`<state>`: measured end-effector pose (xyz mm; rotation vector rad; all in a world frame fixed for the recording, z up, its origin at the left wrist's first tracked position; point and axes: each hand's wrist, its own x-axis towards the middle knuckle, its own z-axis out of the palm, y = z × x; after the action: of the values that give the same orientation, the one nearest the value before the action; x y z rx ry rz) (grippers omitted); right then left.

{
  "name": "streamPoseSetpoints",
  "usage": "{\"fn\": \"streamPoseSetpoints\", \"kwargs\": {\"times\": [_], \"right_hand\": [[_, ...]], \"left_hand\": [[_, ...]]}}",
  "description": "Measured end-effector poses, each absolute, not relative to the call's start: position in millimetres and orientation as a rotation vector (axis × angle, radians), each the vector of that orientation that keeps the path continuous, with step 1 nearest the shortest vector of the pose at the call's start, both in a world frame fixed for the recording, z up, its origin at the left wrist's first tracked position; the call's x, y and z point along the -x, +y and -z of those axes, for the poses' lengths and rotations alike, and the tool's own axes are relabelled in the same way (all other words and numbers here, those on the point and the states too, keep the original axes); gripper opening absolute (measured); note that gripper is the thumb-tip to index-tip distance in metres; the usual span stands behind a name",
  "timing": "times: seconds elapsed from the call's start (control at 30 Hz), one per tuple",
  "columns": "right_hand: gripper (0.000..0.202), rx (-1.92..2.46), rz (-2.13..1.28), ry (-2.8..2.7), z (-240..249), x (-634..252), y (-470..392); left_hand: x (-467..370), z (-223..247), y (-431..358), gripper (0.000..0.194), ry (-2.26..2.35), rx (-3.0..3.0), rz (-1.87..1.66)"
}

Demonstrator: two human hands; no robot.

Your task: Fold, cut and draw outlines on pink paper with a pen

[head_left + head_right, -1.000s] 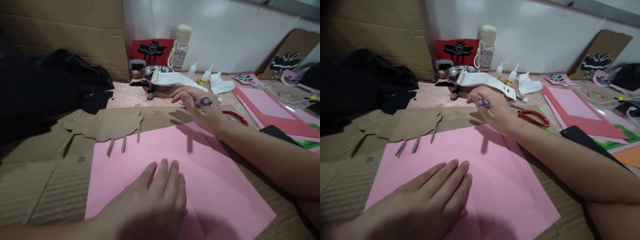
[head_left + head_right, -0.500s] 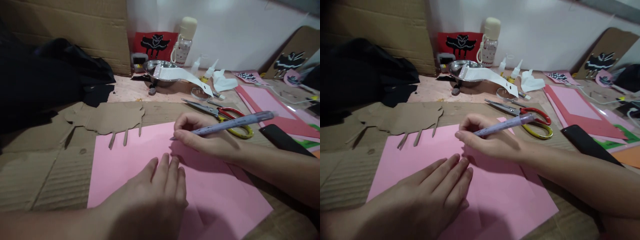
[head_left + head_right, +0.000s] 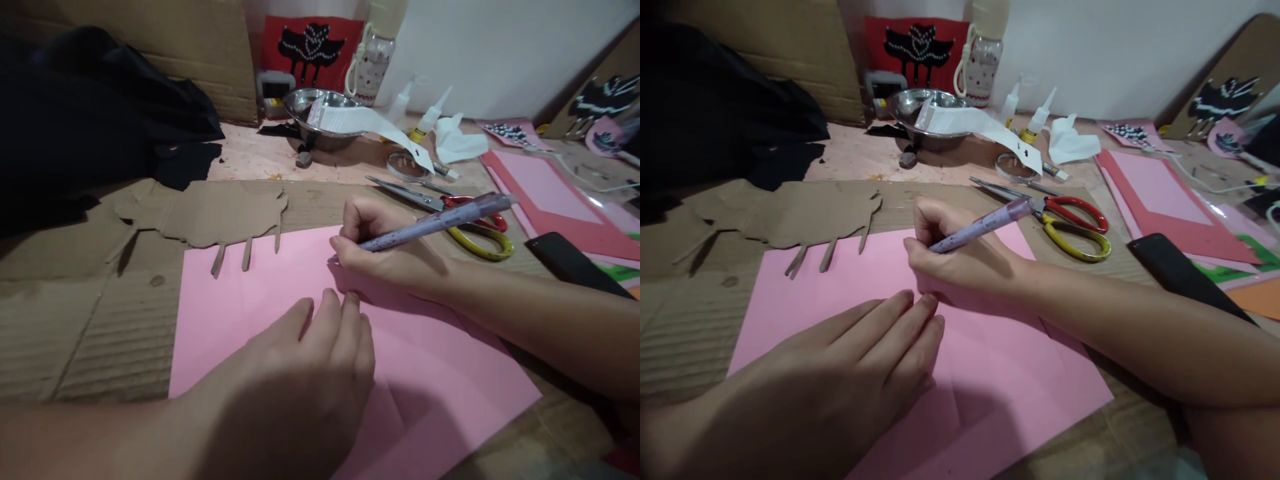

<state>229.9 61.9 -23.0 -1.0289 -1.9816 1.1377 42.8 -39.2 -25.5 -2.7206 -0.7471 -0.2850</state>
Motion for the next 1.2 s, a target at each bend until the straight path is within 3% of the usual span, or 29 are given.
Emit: {"fn": "streamPoseSetpoints", "kwargs": {"times": [0.37, 0.53, 0.93, 1.2], "right_hand": [[0.034, 1.041, -1.487, -1.704, 23.4, -224.0, 54.8], [0.052, 1.046, -1.644, -1.583, 18.0, -220.5, 54.2], [0.039, 1.077, -1.370, -1.772, 19.6, -225.6, 55.7], [0.039, 1.065, -1.492, -1.683, 21.6, -225.1, 55.9]], "left_hand": [[-47.4, 20.3, -39.6, 0.039, -0.891, 2.762, 0.194], [-47.7, 17.1, -40.2, 0.038, -0.876, 2.743, 0.225], [-46.5, 21.7, -41.2, 0.041, -0.877, 2.760, 0.170], [-43.8, 21.4, -41.5, 0.041, -0.870, 2.766, 0.178]]}}
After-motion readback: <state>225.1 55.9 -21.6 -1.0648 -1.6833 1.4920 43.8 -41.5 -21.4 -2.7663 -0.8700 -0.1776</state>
